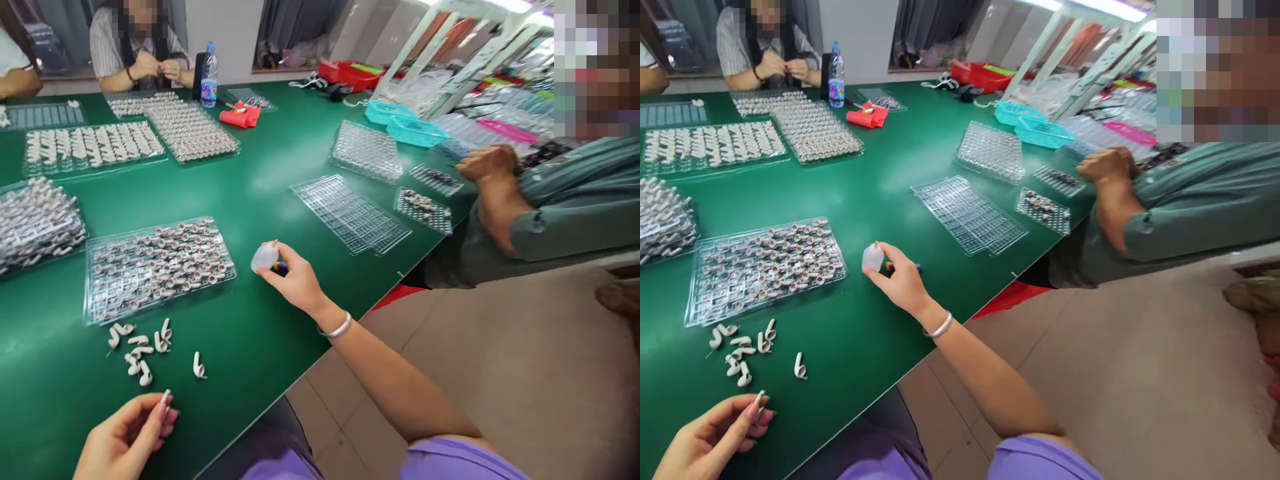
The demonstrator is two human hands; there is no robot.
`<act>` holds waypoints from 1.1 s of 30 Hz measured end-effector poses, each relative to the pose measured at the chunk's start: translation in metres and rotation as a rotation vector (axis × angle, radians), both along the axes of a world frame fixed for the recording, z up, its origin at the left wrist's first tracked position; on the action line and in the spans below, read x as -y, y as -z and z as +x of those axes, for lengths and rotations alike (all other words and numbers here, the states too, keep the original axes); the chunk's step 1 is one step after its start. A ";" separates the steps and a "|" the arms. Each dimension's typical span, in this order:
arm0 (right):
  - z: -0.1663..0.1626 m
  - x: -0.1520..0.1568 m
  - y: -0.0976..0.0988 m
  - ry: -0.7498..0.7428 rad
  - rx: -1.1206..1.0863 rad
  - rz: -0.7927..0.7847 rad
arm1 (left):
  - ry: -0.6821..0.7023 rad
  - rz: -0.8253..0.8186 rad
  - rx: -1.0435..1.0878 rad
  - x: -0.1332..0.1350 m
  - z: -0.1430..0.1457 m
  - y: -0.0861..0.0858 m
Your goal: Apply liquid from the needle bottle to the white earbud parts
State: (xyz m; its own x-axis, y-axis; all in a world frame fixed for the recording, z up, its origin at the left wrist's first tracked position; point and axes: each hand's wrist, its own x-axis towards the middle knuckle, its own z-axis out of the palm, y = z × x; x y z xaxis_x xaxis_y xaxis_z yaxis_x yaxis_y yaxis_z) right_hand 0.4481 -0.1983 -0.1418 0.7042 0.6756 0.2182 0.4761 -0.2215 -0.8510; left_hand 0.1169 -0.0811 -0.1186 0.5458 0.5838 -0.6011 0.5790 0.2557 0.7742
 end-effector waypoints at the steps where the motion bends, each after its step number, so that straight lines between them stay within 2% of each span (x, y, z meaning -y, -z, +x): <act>1: -0.011 0.005 0.001 0.004 -0.070 0.076 | 0.015 0.008 -0.005 0.001 0.001 -0.003; 3: -0.038 0.019 0.002 -0.044 -0.267 0.175 | 0.042 0.048 -0.011 0.004 0.003 -0.008; 6: -0.084 0.042 -0.001 -0.187 -0.485 0.114 | 0.086 0.065 -0.026 0.009 0.006 -0.015; 8: -0.111 0.052 -0.003 -0.271 -0.557 0.062 | 0.096 0.069 -0.037 0.011 0.007 -0.018; 12: -0.145 0.058 -0.002 -0.311 -0.545 0.066 | 0.102 0.066 -0.046 0.013 0.007 -0.018; 21: -0.145 0.061 -0.006 -0.451 -0.152 0.038 | 0.109 0.072 -0.027 0.015 0.008 -0.020; 33: -0.145 0.058 -0.007 -0.485 -0.087 0.087 | 0.115 0.078 -0.049 0.014 0.008 -0.021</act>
State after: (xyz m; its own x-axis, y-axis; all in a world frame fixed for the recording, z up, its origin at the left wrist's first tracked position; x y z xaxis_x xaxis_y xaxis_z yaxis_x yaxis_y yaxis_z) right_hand 0.3034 -0.2559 -0.1351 0.3310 0.9119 0.2428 0.4335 0.0815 -0.8975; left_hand 0.1253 -0.0952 -0.0980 0.5826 0.5651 -0.5842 0.6388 0.1261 0.7590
